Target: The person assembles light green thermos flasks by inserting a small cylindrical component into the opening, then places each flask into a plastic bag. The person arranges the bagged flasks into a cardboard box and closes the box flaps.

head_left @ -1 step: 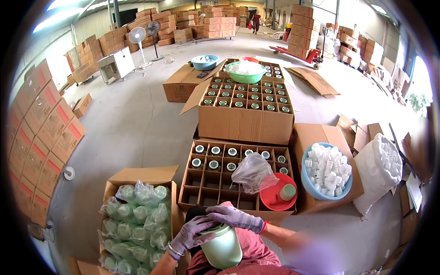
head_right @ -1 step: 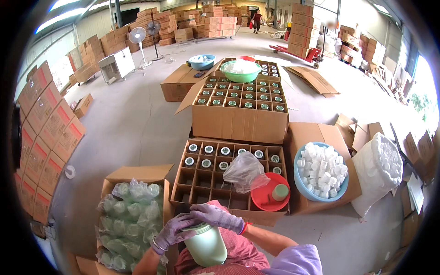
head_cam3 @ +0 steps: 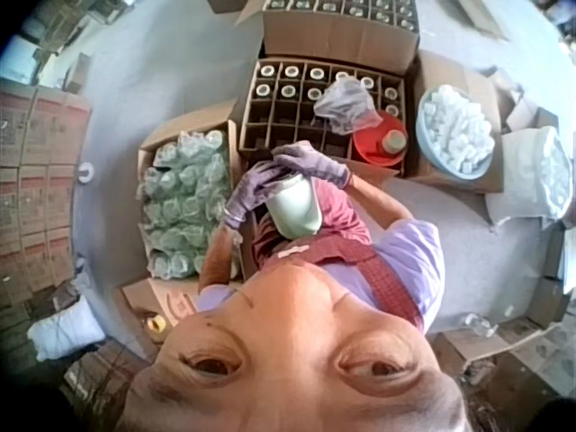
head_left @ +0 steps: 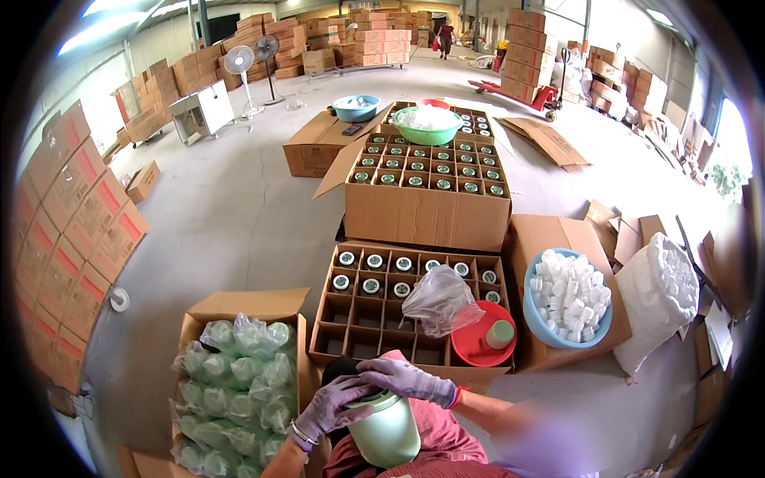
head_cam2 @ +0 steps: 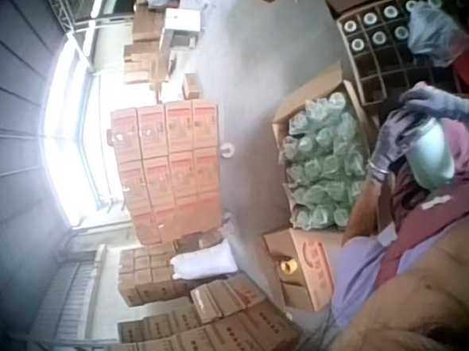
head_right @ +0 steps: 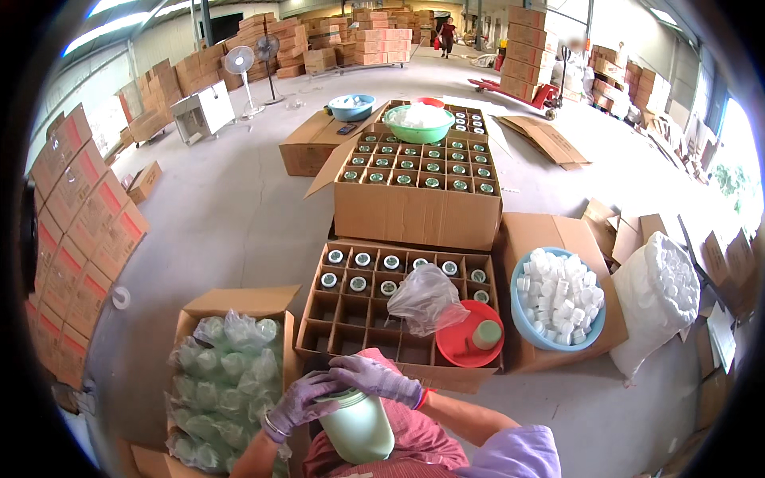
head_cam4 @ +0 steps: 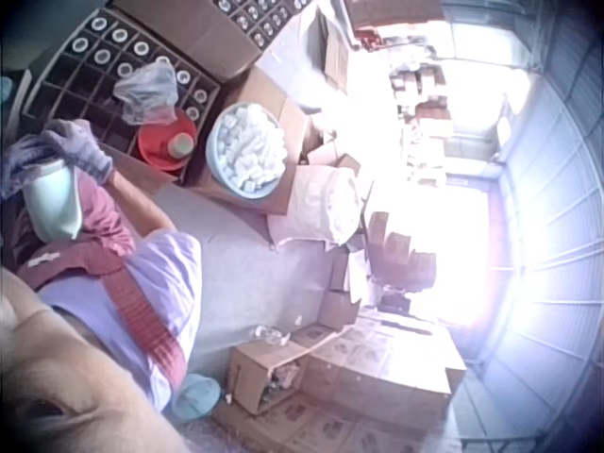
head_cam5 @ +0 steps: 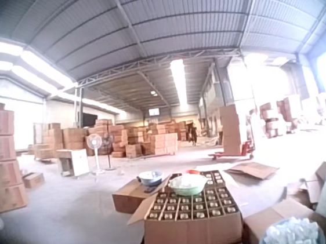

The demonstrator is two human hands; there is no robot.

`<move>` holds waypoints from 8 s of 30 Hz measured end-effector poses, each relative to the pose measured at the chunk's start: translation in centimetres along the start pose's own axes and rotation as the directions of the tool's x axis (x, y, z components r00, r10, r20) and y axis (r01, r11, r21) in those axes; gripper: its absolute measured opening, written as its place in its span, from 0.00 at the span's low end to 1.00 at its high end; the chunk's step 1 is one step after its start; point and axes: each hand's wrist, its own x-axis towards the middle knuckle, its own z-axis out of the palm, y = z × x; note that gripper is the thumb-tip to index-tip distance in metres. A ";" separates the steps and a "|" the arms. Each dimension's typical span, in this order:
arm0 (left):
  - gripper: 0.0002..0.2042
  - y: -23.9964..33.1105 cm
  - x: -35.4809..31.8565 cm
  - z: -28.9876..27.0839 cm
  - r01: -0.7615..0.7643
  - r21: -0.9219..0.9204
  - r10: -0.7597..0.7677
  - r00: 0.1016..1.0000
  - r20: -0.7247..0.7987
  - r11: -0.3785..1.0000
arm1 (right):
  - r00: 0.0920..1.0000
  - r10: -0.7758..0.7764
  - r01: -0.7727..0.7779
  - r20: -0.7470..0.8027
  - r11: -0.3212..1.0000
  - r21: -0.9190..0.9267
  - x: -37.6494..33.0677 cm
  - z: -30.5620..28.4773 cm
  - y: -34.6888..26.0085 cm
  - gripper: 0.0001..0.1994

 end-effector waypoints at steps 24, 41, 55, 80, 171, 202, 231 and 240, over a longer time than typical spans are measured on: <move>0.18 -1.7 -2.1 14.0 0.493 -0.860 -0.447 0.804 0.392 0.134 | 0.902 0.372 -0.333 -0.220 0.922 0.197 -10.5 -6.0 -7.8 0.26; 0.11 2.7 1.0 0.0 0.283 -0.775 -0.605 0.781 -0.156 0.565 | 0.796 0.268 -0.161 -0.543 0.958 0.236 -4.0 -7.0 -6.1 0.36; 0.10 5.9 6.3 -0.1 0.017 0.366 0.171 0.863 -0.475 0.931 | 0.716 0.573 -0.275 -0.399 0.756 0.594 -4.9 -5.5 -1.1 0.30; 0.10 1.5 3.2 -1.2 0.276 -0.062 -0.269 0.820 -0.506 0.959 | 0.816 0.457 -0.104 -0.355 0.719 0.687 -4.7 -2.1 -2.0 0.32; 0.10 -2.5 -3.5 5.4 0.180 -0.884 -0.681 0.709 -0.187 0.431 | -0.281 0.687 -0.912 -0.670 -0.408 -0.035 -33.6 -17.6 9.2 0.23; 0.10 -0.9 2.6 6.1 -0.163 -0.981 -0.767 0.614 -0.185 0.107 | 0.167 0.834 -0.967 -0.526 0.242 0.078 -20.6 -3.8 15.9 0.41; 0.15 -3.5 2.3 5.7 -0.004 -0.870 -0.665 0.643 -0.381 0.494 | 0.748 0.578 0.112 0.325 -0.593 0.797 -3.7 -4.4 -3.3 0.25; 0.29 -5.3 3.0 7.0 0.036 -0.845 -0.597 0.724 -0.346 0.533 | 0.468 0.519 0.016 -0.716 0.805 0.594 -7.0 -4.2 -7.2 0.50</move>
